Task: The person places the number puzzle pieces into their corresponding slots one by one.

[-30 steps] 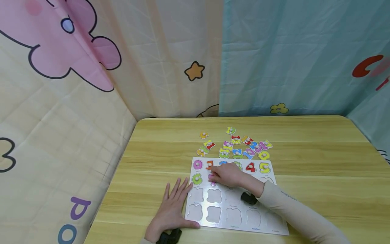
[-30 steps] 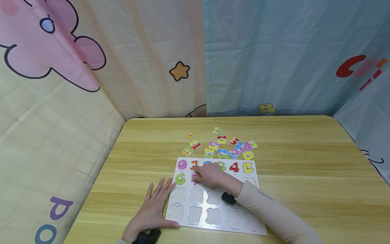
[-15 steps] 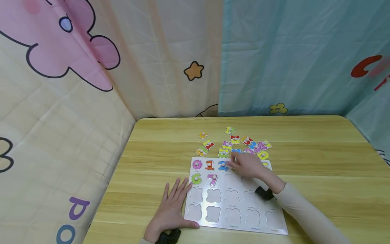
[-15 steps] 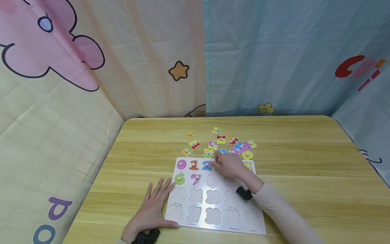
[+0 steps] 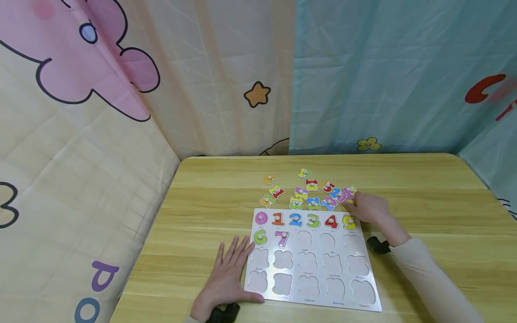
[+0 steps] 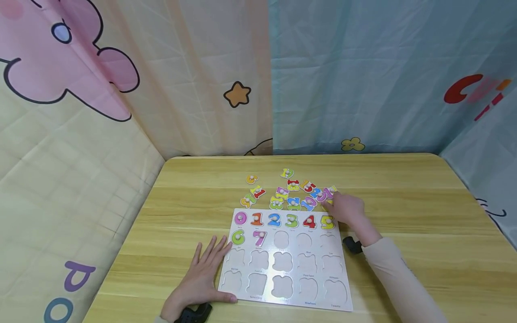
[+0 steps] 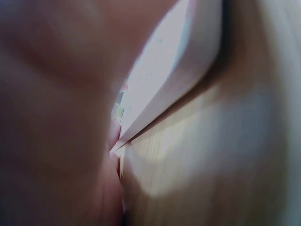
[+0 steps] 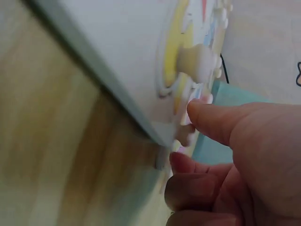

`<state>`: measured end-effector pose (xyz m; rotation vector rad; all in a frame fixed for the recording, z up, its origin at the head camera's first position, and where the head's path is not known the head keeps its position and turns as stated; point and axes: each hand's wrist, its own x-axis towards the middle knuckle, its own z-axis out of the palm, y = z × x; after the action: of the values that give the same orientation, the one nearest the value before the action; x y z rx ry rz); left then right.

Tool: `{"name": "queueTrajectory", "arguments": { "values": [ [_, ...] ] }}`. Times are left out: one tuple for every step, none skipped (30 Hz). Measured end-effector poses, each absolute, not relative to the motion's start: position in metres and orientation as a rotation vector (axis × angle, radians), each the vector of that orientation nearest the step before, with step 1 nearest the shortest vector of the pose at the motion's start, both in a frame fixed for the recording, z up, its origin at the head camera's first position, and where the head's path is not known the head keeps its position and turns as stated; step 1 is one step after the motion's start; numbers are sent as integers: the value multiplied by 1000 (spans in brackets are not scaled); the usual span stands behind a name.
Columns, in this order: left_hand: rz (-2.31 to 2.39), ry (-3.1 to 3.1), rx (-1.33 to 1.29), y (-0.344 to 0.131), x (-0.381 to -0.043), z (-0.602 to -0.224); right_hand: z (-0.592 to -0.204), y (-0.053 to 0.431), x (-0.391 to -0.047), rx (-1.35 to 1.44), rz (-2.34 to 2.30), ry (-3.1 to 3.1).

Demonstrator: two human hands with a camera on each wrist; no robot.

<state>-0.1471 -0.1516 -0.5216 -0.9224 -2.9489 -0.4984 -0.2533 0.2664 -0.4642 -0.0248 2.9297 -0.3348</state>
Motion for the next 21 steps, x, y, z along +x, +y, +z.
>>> {"name": "queueTrajectory", "arguments": {
  "values": [
    [-498,-2946,-925,-152,-147,-521,-465,267,-253,-38,-321,2928],
    [-493,-2951,-925,-151,-147,-521,-466,268,-253,-53,-313,2932],
    [-490,-2959,-924,-151,-148,-521,-467,269,-253,-71,-318,2940],
    [-487,-2962,-926,-151,-148,-521,-468,270,-253,-88,-324,2949],
    [-485,-2965,-926,-151,-148,-521,-469,271,-252,-100,-331,2958],
    [-481,-2970,-927,-150,-148,-521,-470,272,-252,-108,-339,2966],
    [-478,-2975,-926,-150,-148,-521,-471,273,-252,-117,-348,2975],
    [-478,-2980,-927,-150,-148,-520,-471,274,-252,-125,-362,2984],
    [-480,-2976,-929,-150,-148,-520,-472,274,-252,-131,-374,2993],
    [-481,-2971,-930,-150,-148,-520,-472,274,-252,-138,-383,3006],
    [-482,-2971,-930,-150,-148,-520,-472,273,-251,-145,-391,3025],
    [-483,-2971,-929,-150,-148,-520,-471,272,-250,-162,-400,3051],
    [-485,-2971,-929,-151,-148,-520,-470,270,-249,-185,-407,3075],
    [-486,-2972,-929,-151,-147,-520,-468,266,-247,-217,-407,3098],
    [-486,-2972,-928,-151,-148,-520,-467,262,-245,-253,-407,3117],
    [-485,-2973,-927,-151,-147,-520,-465,257,-243,-298,-415,3125],
    [-486,-2975,-926,-151,-147,-520,-463,251,-241,-347,-425,3123],
    [-483,-2977,-924,-151,-147,-520,-462,244,-238,-405,-431,3111],
    [-480,-2980,-924,-151,-147,-520,-461,237,-235,-461,-443,3086],
    [-481,-2981,-923,-151,-147,-520,-461,230,-233,-520,-454,3059],
    [-480,-2983,-922,-151,-147,-520,-461,222,-230,-581,-469,3027]
  ]
}}
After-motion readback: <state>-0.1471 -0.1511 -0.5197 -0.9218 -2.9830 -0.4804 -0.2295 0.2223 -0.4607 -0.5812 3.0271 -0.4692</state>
